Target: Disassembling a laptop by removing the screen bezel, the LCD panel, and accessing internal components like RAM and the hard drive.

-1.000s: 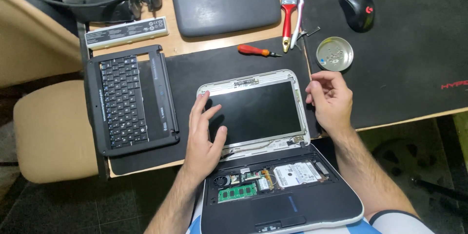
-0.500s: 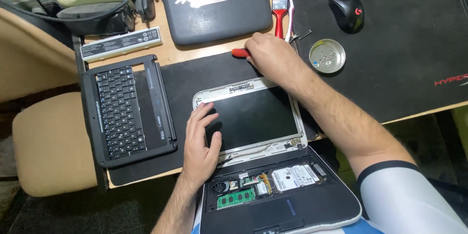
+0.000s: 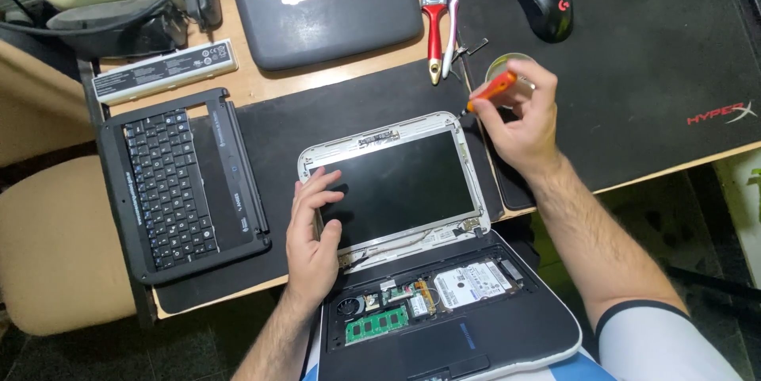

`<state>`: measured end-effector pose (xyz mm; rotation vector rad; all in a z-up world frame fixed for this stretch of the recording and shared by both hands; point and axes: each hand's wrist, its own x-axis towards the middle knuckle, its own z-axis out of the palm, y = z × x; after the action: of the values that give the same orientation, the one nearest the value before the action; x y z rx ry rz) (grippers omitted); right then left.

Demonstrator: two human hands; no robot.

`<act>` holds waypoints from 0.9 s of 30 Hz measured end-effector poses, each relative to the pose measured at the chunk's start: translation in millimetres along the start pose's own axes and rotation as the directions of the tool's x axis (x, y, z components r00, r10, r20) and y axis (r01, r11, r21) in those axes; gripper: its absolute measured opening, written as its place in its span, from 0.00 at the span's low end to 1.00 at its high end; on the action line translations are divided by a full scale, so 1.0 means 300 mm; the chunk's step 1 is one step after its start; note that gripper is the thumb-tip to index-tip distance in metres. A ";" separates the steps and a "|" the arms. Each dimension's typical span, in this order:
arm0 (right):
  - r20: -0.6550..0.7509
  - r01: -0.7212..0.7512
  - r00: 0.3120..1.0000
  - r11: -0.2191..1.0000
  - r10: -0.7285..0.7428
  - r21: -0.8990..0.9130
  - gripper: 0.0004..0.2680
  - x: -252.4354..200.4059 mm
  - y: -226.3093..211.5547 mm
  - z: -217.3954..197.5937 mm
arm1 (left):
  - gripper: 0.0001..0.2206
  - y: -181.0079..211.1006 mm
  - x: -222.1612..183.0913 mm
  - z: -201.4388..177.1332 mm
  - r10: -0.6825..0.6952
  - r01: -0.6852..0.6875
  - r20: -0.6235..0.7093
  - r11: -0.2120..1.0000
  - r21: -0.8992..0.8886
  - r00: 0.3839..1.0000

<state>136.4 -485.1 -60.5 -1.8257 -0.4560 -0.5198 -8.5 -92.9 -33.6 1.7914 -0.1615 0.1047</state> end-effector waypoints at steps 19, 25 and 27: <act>0.082 0.240 0.971 0.921 -0.225 -0.307 0.26 -0.059 -0.029 -0.018 | 0.05 0.031 -0.026 -0.173 0.466 -0.384 0.186 0.377 0.843 0.865; 0.044 0.255 0.966 0.915 -0.255 -0.311 0.26 -0.072 -0.017 -0.010 | 0.06 0.029 -0.016 -0.158 0.464 -0.368 0.164 0.393 0.843 0.870; 0.031 0.239 0.970 0.919 -0.242 -0.315 0.25 -0.072 -0.020 -0.007 | 0.05 0.032 -0.013 -0.159 0.472 -0.385 0.165 0.417 0.823 0.866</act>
<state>114.9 -486.5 -67.4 -2.0854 -0.6245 -0.8081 -13.0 -48.4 -14.3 2.6841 -0.5986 0.7672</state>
